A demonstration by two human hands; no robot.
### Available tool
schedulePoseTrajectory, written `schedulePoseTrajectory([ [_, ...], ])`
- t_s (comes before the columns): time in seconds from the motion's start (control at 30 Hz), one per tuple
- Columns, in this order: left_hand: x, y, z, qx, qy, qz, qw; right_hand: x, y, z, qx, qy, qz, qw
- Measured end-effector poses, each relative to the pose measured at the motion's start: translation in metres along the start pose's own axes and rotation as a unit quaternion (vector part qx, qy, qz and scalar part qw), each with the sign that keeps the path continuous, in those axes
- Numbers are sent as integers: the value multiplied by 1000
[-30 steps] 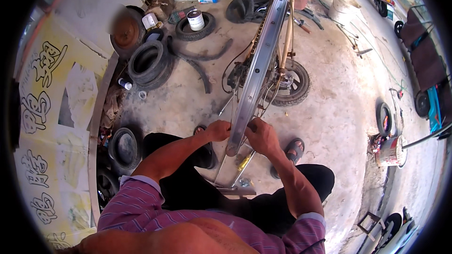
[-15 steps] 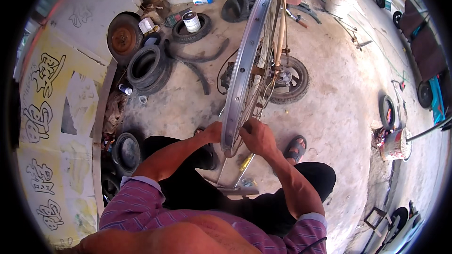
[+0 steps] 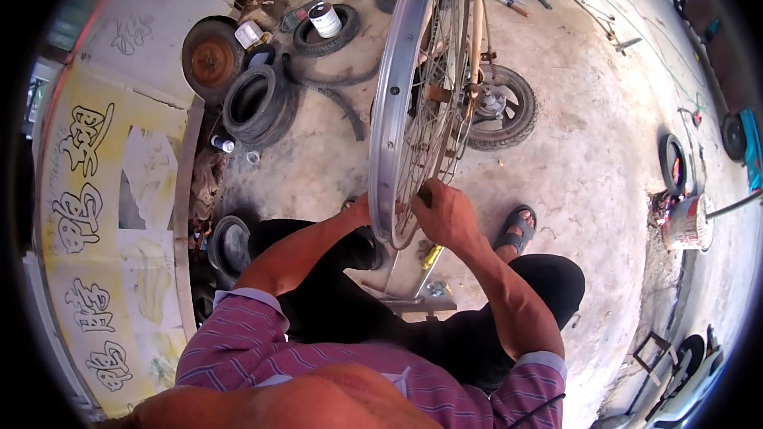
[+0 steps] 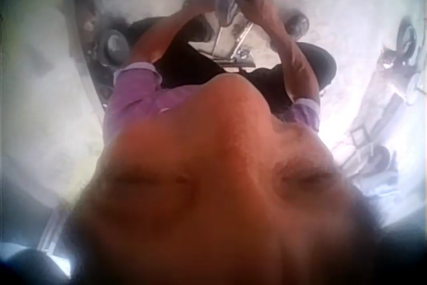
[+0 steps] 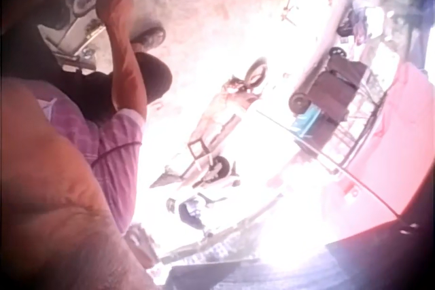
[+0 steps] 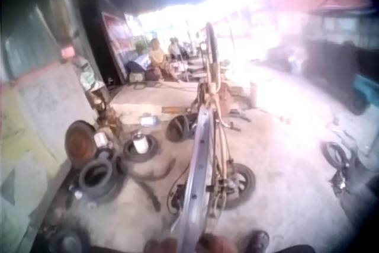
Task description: The person is replacing spokes on a bicycle wheel by inserting them through the hub and threading them into the rim by hand.
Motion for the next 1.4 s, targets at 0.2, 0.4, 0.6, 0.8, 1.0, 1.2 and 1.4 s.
schedulePoseTrajectory([
  [0.2, -5, 2, -68, -8, -103, 48, 994, -6, 2, -2, 12, 6, -14, 1000],
  [0.4, -4, 2, -67, 49, -267, 55, 961, 0, 2, 0, 8, 14, 2, 1000],
  [0.6, -4, 0, -71, 25, -228, 47, 972, -5, 5, 1, 14, 24, 4, 1000],
  [0.8, -1, -6, -45, 69, -197, 21, 978, -7, 6, 0, 6, 18, -2, 1000],
  [1.0, 2, -9, -26, 162, -219, 9, 962, -7, 7, 0, 7, 19, -3, 1000],
  [1.2, 1, -11, -6, 133, -262, 32, 955, -4, 6, 0, -5, 21, -1, 1000],
  [1.4, 1, -10, -19, 166, -274, 19, 947, -4, 6, -1, -10, 24, -2, 1000],
])
Point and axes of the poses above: each hand's wrist, its own y-axis away from the middle knuckle, its own x-axis out of the palm, z = x × y, the point moved 3 cm from there along -y, towards the middle knuckle
